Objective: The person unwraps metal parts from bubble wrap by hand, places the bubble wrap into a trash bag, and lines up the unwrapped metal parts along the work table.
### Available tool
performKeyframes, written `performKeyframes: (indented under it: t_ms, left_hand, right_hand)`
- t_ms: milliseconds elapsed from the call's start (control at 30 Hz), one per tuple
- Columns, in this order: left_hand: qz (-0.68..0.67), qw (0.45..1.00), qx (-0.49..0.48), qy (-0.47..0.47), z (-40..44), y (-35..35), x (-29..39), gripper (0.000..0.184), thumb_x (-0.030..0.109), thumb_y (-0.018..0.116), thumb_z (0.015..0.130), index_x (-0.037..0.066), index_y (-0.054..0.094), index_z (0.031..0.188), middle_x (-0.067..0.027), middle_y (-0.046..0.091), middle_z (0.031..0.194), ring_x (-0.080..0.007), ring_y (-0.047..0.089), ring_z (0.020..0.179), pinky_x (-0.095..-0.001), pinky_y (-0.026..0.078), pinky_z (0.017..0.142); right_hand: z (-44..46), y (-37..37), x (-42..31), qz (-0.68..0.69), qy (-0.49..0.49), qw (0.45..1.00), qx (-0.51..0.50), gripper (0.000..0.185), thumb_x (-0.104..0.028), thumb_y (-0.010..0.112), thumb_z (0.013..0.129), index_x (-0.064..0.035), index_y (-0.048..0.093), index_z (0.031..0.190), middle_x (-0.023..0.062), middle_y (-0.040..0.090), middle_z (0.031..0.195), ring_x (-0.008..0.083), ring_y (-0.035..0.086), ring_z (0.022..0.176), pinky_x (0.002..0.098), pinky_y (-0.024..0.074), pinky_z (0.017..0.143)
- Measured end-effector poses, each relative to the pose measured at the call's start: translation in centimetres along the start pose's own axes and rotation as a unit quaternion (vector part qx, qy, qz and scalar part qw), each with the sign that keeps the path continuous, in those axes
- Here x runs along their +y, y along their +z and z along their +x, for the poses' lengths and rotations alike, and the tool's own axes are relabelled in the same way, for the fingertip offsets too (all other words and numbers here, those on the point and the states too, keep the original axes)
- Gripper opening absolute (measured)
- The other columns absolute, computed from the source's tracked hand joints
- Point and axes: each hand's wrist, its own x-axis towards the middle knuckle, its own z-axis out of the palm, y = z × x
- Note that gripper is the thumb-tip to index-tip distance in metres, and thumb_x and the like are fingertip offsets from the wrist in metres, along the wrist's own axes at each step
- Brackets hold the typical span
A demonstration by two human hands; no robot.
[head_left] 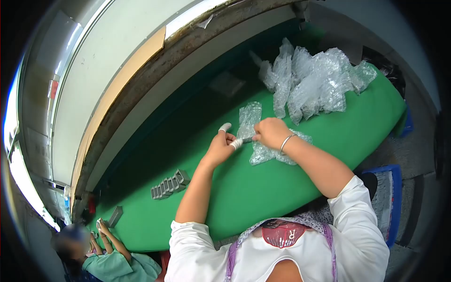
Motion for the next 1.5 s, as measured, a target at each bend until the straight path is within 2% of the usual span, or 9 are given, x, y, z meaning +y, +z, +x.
performKeyframes:
  t_ms: [500,767,867,900,967,1100,1167,1367,1500]
  left_hand:
    - [0.135,0.978,0.047,0.155,-4.4,-3.6,9.0,0.049,0.003,0.049,0.07,0.009,0.063,0.116,-0.011,0.055,0.064,-0.0268,0.055,0.059,-0.0358,0.046,0.06]
    - [0.136,0.984,0.018,0.114,-4.7,-3.9,11.0,0.045,-0.001,0.046,0.067,0.001,0.065,0.108,-0.005,0.056,0.067,-0.0132,0.049,0.061,-0.0272,0.043,0.062]
    - [-0.044,0.947,0.137,0.287,-3.5,-3.4,9.1,0.034,-0.002,0.046,0.077,0.002,0.064,0.106,-0.0011,0.058,0.073,-0.011,0.053,0.067,-0.0279,0.044,0.063]
    - [-0.143,0.97,0.102,0.167,-4.7,-4.5,10.5,0.032,-0.001,0.046,0.083,0.001,0.061,0.111,0.0011,0.054,0.075,-0.0097,0.049,0.069,-0.0247,0.044,0.065]
    - [-0.062,0.97,0.173,0.157,-3.8,-3.6,9.5,0.031,0.013,0.059,0.088,0.002,0.056,0.117,-0.0001,0.054,0.077,-0.0101,0.05,0.07,-0.0237,0.044,0.067]
    - [0.295,0.948,0.008,0.118,-6.1,0.1,6.2,0.066,0.041,0.071,0.078,-0.001,0.05,0.123,-0.0217,0.056,0.113,-0.0367,0.056,0.106,-0.0445,0.047,0.086]
    - [0.333,0.933,-0.112,0.079,-5.9,1.0,5.8,0.058,0.036,0.068,0.08,-0.002,0.051,0.12,-0.0232,0.062,0.102,-0.0377,0.06,0.094,-0.0459,0.048,0.08]
    - [0.434,0.9,0.029,0.003,-9.0,-2.2,4.3,0.029,0.024,0.06,0.081,-0.001,0.057,0.096,-0.0191,0.063,0.076,-0.0377,0.062,0.075,-0.0468,0.049,0.068]
    - [0.517,0.84,0.163,0.013,-10.7,-5.0,-0.7,0.028,0.023,0.061,0.075,0.001,0.061,0.092,-0.0173,0.058,0.091,-0.0329,0.056,0.089,-0.0435,0.047,0.073]
  right_hand:
    - [-1.7,-6.6,-2.8,0.21,-0.063,0.97,-0.106,0.029,-0.032,0.069,0.08,-0.0031,0.069,0.08,0.0122,0.063,0.068,0.0234,0.06,0.064,0.0351,0.0457,0.062]
    - [-2.3,-6.7,-2.2,0.381,-0.044,0.92,-0.076,0.019,-0.02,0.07,0.082,-0.0013,0.066,0.078,0.0009,0.06,0.066,0.0069,0.05,0.063,0.0252,0.0416,0.059]
    - [-2.2,-7.5,-1.5,0.507,-0.05,0.86,-0.02,0.012,-0.012,0.066,0.086,-0.0017,0.064,0.079,-0.0011,0.062,0.074,0.0052,0.054,0.066,0.0219,0.0455,0.063]
    - [-2.0,-8.1,-0.7,0.561,-0.037,0.827,0.012,0.011,-0.01,0.063,0.087,-0.0017,0.063,0.08,0.0009,0.063,0.079,0.0065,0.056,0.071,0.0227,0.0466,0.066]
    - [-1.1,-8.5,1.9,0.643,-0.076,0.76,0.06,0.011,-0.009,0.06,0.089,-0.0021,0.059,0.08,0.0057,0.063,0.094,0.0101,0.058,0.085,0.0242,0.0473,0.073]
    - [-0.5,-8.0,4.4,0.627,-0.057,0.768,0.121,0.015,-0.013,0.061,0.089,-0.0053,0.059,0.076,0.0012,0.062,0.086,0.0062,0.055,0.081,0.0209,0.0461,0.069]
    - [-0.5,-7.9,4.6,0.626,-0.036,0.777,0.059,0.016,-0.014,0.061,0.089,-0.0076,0.056,0.076,-0.0026,0.058,0.081,0.004,0.051,0.076,0.02,0.0432,0.065]
    - [-0.4,-6.3,3.8,0.545,-0.035,0.834,0.075,0.019,-0.016,0.06,0.089,-0.0095,0.051,0.073,-0.0076,0.046,0.068,0.0015,0.038,0.062,0.0195,0.0326,0.055]
    - [-1.0,-6.3,3.0,0.497,-0.016,0.865,0.071,0.024,-0.015,0.059,0.089,-0.0093,0.047,0.069,-0.0082,0.043,0.067,0.0014,0.036,0.062,0.0201,0.0305,0.054]
